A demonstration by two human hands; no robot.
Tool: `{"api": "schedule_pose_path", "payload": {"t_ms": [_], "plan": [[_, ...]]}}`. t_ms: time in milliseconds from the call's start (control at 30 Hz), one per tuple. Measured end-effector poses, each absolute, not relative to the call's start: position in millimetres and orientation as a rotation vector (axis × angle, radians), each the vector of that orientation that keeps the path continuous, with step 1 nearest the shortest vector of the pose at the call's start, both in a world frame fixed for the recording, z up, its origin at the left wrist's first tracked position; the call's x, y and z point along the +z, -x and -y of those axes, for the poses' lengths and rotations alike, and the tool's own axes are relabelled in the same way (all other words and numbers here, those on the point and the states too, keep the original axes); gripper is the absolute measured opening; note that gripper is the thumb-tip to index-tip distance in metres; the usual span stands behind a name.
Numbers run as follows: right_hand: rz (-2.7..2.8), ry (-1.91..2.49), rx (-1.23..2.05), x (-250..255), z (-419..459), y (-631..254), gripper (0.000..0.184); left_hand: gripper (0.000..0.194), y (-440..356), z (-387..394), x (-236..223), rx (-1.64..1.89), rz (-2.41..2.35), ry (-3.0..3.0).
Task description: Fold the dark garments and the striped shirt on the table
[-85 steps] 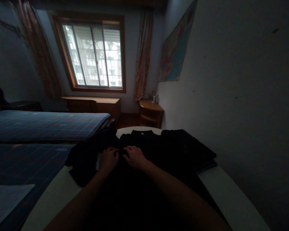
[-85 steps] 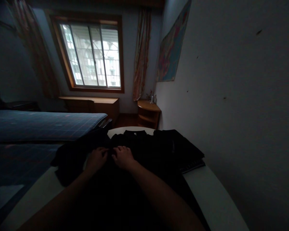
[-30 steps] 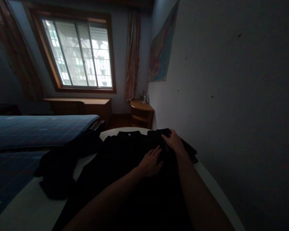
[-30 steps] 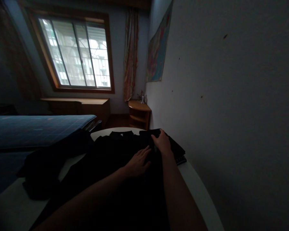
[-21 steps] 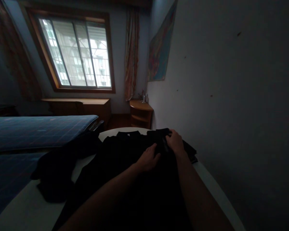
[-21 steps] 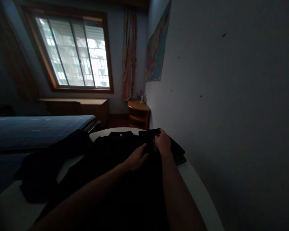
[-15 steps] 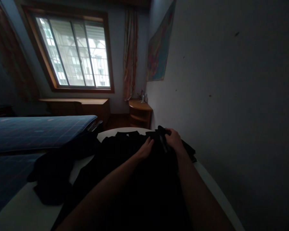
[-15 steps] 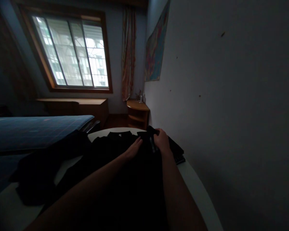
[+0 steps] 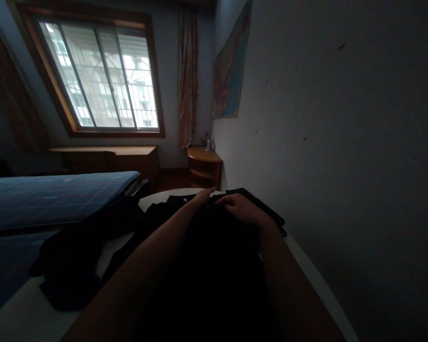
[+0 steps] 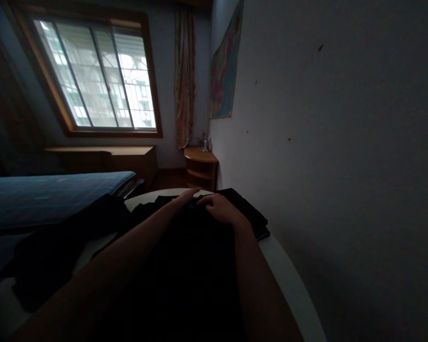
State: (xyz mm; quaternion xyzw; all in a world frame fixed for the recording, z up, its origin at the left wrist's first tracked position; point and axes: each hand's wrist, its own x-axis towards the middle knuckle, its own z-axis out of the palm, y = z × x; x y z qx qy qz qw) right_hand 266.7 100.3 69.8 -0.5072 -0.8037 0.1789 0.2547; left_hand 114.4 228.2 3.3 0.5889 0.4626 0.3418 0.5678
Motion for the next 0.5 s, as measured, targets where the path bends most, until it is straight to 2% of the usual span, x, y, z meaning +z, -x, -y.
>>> {"api": "schedule_pose_path", "payload": {"t_ms": [67, 167, 367, 500], "plan": [[2.230, 1.310, 0.604, 67, -98, -264, 0.037, 0.040, -115, -228, 0, 0.796, -1.088, -1.434], [2.227, 1.352, 0.666, 65, -96, -261, 0.031, 0.035, -116, -225, -9, 0.783, -1.089, -1.506], [2.411, 1.887, 0.034, 61, -75, -262, 0.025, 0.046, -117, -224, -28, 0.830, -1.078, -1.600], [2.539, 1.923, -0.335, 36, -49, -258, 0.019, 0.059, -118, -224, -38, 0.857, -1.069, -1.653]]}}
